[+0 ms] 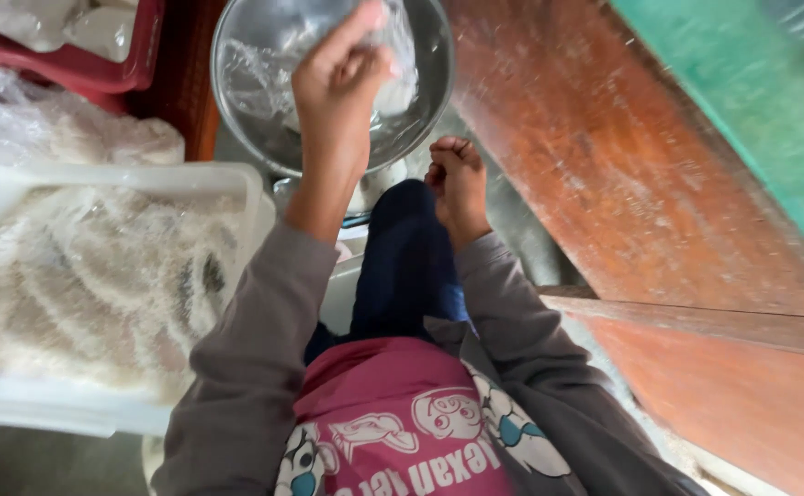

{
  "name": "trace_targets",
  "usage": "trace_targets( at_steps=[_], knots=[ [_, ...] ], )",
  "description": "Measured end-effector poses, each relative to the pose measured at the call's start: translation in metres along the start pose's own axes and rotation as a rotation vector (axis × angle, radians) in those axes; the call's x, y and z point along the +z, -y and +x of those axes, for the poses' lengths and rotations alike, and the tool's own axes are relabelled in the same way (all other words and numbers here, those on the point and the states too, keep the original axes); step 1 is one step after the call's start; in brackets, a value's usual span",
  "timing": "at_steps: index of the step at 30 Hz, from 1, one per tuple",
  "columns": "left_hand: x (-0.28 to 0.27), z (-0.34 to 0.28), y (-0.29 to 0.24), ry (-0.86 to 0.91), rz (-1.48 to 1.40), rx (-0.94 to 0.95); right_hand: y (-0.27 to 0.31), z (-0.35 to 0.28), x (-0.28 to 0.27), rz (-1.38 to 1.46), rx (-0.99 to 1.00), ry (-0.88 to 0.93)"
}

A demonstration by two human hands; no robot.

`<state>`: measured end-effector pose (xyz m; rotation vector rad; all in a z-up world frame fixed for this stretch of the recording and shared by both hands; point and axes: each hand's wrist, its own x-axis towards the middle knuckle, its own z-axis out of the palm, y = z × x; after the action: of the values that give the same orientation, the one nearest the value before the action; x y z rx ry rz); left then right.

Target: The person is packing white powder into small plastic bags by scooping it from a large bin, weighing each bag on a digital scale, and tying them shut.

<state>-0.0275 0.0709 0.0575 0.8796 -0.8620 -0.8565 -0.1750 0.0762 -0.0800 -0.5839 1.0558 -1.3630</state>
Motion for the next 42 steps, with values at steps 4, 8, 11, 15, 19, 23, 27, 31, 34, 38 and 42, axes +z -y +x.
trace_targets(
  at_steps=[4,8,11,15,19,23,27,31,34,38,42],
  knots=[
    [-0.003,-0.045,-0.022,0.098,0.108,-0.055,0.027,-0.015,0.006,0.169,-0.036,-0.093],
    [0.001,-0.087,-0.041,0.161,0.215,-0.117,0.03,-0.009,-0.012,0.225,-0.087,-0.063],
    [0.001,-0.108,-0.051,0.185,0.162,-0.19,0.04,-0.031,-0.02,0.084,-0.062,0.31],
    [-0.006,-0.129,-0.036,0.224,0.163,-0.282,0.045,-0.06,-0.03,0.018,-0.052,0.56],
    [-0.013,-0.142,-0.026,0.204,0.149,-0.374,0.056,-0.072,-0.047,-0.093,0.117,0.771],
    [-0.018,-0.153,-0.014,0.203,0.129,-0.376,0.038,-0.064,-0.061,-0.237,0.113,0.761],
    [-0.02,-0.16,-0.021,0.21,0.124,-0.411,0.036,-0.057,-0.063,-0.29,0.162,0.672],
    [-0.029,-0.161,-0.022,0.226,0.082,-0.395,0.055,-0.061,-0.057,-0.285,0.189,0.622],
    [-0.031,-0.164,-0.022,0.222,0.097,-0.397,0.047,-0.046,-0.066,-0.434,0.15,0.524],
    [-0.035,-0.171,-0.017,0.214,0.075,-0.398,0.064,-0.06,-0.052,-0.586,0.091,0.452],
    [-0.038,-0.174,-0.01,0.204,0.062,-0.381,0.085,-0.079,-0.037,-0.997,-0.061,0.507]
  ],
)
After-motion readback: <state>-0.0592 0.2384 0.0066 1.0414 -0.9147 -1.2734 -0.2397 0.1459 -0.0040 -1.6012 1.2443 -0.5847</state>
